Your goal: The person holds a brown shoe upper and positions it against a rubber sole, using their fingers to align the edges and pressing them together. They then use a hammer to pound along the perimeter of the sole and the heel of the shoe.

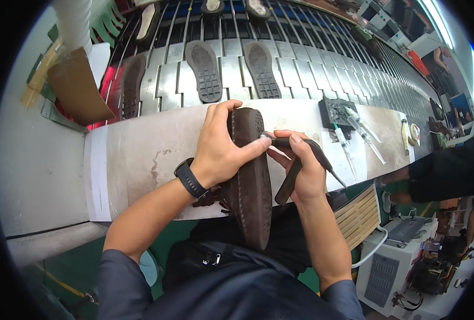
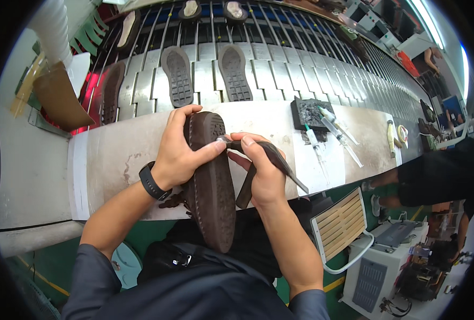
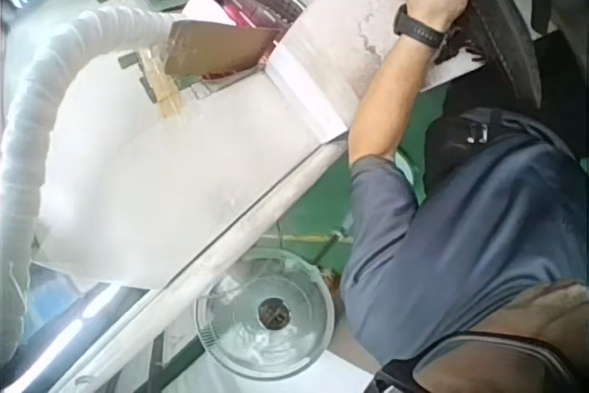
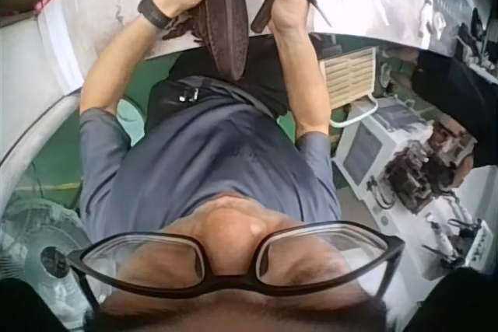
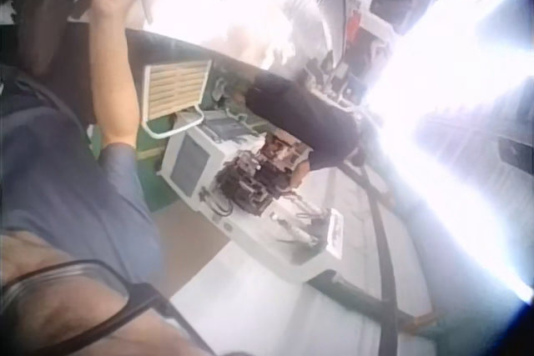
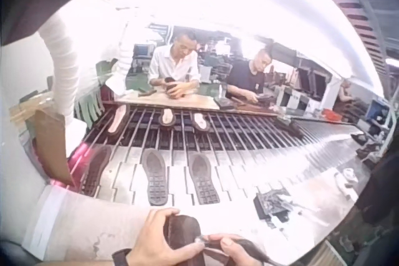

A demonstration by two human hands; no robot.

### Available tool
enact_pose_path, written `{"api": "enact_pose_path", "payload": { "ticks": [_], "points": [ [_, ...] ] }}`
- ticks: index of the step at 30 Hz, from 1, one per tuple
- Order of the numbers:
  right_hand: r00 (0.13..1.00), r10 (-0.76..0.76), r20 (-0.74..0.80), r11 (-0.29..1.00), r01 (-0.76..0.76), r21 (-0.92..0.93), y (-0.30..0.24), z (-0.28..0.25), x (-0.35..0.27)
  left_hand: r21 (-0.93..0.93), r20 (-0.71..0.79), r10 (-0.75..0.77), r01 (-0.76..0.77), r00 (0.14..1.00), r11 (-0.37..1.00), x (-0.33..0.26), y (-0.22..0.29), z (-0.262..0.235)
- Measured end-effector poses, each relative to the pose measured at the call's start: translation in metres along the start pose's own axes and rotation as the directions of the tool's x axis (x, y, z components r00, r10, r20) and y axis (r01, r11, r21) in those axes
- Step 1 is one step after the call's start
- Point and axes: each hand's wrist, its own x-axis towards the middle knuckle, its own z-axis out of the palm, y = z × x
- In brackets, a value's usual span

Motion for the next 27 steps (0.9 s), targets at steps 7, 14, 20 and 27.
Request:
{"api": "enact_pose_path", "payload": {
  "ticks": [7, 14, 20, 27],
  "points": [
    [0.849, -0.500, 0.169, 0.859, 0.462, 0.219, -0.061, 0.026, -0.041, 0.218, -0.116, 0.603, -0.572, 0.789, 0.791, 0.024, 0.116, -0.086],
    [0.819, -0.530, 0.222, 0.837, 0.547, -0.018, -0.076, 0.000, -0.075, 0.282, 0.299, 0.508, -0.583, 0.808, 0.762, 0.014, 0.144, -0.098],
    [0.713, -0.598, 0.365, 0.673, 0.695, -0.254, -0.091, -0.004, -0.107, 0.349, 0.263, 0.560, -0.619, 0.786, 0.704, 0.004, 0.153, -0.084],
    [0.866, -0.293, 0.404, 0.862, 0.422, -0.281, -0.147, -0.004, -0.113, 0.328, 0.280, 0.645, -0.702, 0.712, 0.633, -0.010, 0.149, -0.083]
  ]
}}
